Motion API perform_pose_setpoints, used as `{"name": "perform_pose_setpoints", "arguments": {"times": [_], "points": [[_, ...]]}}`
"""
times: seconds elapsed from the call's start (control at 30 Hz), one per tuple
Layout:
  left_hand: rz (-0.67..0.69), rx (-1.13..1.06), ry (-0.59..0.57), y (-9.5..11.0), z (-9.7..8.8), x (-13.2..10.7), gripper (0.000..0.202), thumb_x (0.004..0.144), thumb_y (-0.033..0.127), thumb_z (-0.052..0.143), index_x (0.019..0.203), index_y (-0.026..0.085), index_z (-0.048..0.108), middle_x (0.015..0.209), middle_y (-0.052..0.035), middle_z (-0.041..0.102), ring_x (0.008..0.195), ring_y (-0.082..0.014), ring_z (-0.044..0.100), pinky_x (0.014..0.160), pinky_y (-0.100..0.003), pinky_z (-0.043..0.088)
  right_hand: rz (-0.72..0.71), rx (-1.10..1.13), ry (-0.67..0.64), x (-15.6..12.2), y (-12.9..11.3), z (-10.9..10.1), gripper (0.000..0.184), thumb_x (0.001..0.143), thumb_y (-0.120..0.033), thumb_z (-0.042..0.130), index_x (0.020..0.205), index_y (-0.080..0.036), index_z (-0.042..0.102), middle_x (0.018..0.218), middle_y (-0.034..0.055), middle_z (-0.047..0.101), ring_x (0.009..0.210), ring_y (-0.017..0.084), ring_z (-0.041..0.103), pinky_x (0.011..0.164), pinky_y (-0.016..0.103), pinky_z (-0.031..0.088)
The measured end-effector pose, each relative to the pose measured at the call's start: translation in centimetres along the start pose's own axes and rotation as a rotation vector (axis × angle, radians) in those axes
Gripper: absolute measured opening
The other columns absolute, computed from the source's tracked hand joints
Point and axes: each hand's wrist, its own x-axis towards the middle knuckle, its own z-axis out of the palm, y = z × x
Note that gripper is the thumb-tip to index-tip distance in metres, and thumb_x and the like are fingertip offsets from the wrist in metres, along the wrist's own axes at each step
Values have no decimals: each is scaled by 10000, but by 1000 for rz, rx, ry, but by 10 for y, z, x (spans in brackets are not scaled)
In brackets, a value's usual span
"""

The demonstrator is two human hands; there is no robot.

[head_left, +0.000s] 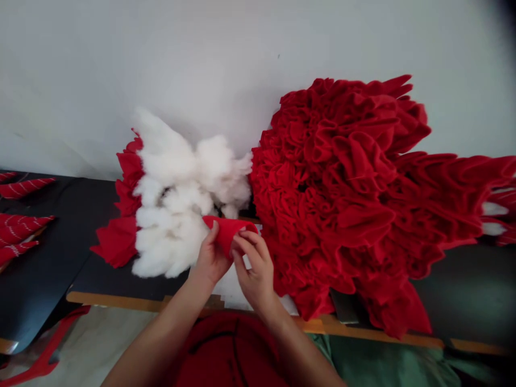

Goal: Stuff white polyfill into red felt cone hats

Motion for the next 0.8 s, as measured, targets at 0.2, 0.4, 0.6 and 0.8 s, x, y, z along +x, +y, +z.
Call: {"name": "perform_pose_setpoints", "arguments": {"times": [0.2, 0.4, 0.6, 0.8], "points": [[56, 60, 17, -4, -1, -2, 206, 820, 321, 568, 882, 130, 613, 834, -59, 701, 738, -141, 648, 707, -241, 532, 133, 143, 40, 0, 1, 0, 254, 818, -93, 516, 1003, -230, 624, 1002, 73, 565, 944, 172, 574, 794, 319, 524], [299, 281, -120, -13, -6, -6, 398, 622, 165, 733, 984, 186, 567, 873, -7, 665, 782, -139, 621, 771, -272, 484, 545, 563, -1, -10, 13, 1, 138, 813, -278, 581, 927, -223, 637, 951, 42, 615, 903, 164, 579, 799, 319, 501], [483, 478, -45, -24, -15, -4, 595, 554, 100, 776, 1061, 225, 490, 915, 4, 631, 808, -141, 601, 769, -271, 469, 823, 789, 105, -18, 18, 2, 245, 752, -400, 661, 907, -215, 622, 876, 2, 643, 792, 128, 576, 746, 276, 481], [381, 492, -117, -15, -24, -1, 618, 516, 90, 790, 1062, 206, 524, 983, -28, 626, 895, -168, 593, 803, -277, 464, 1022, 1001, 132, -9, 18, -7, 283, 607, -373, 781, 726, -198, 594, 766, -28, 634, 708, 110, 571, 687, 261, 494]]}}
